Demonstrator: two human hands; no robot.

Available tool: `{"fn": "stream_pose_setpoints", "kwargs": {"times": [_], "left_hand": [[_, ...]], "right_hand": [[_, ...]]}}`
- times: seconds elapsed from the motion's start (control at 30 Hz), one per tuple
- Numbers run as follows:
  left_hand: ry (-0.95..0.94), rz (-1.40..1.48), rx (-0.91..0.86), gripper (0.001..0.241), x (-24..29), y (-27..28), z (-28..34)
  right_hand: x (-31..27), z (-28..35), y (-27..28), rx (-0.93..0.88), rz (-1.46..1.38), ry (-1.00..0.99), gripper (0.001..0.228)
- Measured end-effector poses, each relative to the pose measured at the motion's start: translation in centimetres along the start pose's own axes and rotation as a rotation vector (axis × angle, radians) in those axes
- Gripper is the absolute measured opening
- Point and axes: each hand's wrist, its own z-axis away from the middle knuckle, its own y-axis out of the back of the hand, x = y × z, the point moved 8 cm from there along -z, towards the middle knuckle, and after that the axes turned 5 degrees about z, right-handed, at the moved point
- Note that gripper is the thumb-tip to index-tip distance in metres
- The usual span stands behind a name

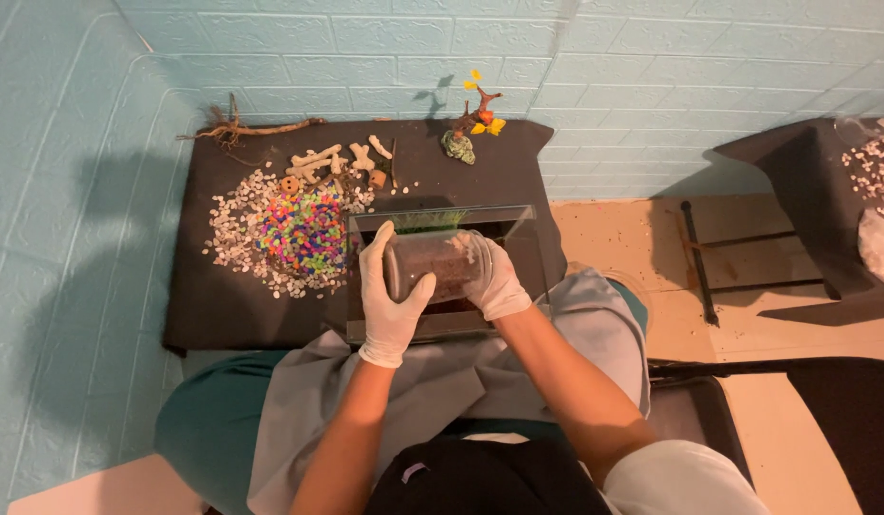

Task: Scooping soil into a container and pouring it into a glass tank, then leveling the soil by hand.

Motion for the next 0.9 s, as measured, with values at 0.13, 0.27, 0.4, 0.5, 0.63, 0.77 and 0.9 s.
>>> {"fn": "stream_pose_setpoints", "kwargs": {"times": [0.13, 0.27, 0.4, 0.5, 0.63, 0.77, 0.9], "left_hand": [[-0.019, 0.052, -0.040, 0.088, 0.6, -0.6, 0.1], [-0.035, 0.005, -0.079, 0.094, 0.5, -0.9, 0.0], [-0.069, -0.008, -0.106, 0.101, 0.5, -0.9, 0.0], [-0.082, -0.003, -0.105, 0.104, 0.7, -0.9, 0.0], [-0.103, 0.012, -0.097, 0.108, 0.8, -0.8, 0.0], [-0.131, -0.015, -0.083, 0.106, 1.0, -0.7, 0.0], [-0.163, -0.046, -0.044, 0.104, 0.8, -0.5, 0.4]], "right_hand": [[-0.8, -1.1, -2.8, 0.061, -0.056, -0.015, 0.050], [-2.2, -2.6, -6.9, 0.075, -0.040, -0.030, 0.047], [-2.6, -3.6, -11.9, 0.031, -0.018, -0.027, 0.047], [-2.3, -4.0, -12.5, -0.056, 0.031, -0.012, 0.049], [-2.8, -4.7, -14.7, -0.067, 0.565, 0.079, 0.047], [-4.1, -5.9, -17.7, 0.001, 1.318, 0.204, 0.042], [-4.9, -6.8, -21.0, 0.131, 2.446, 0.390, 0.034]]}}
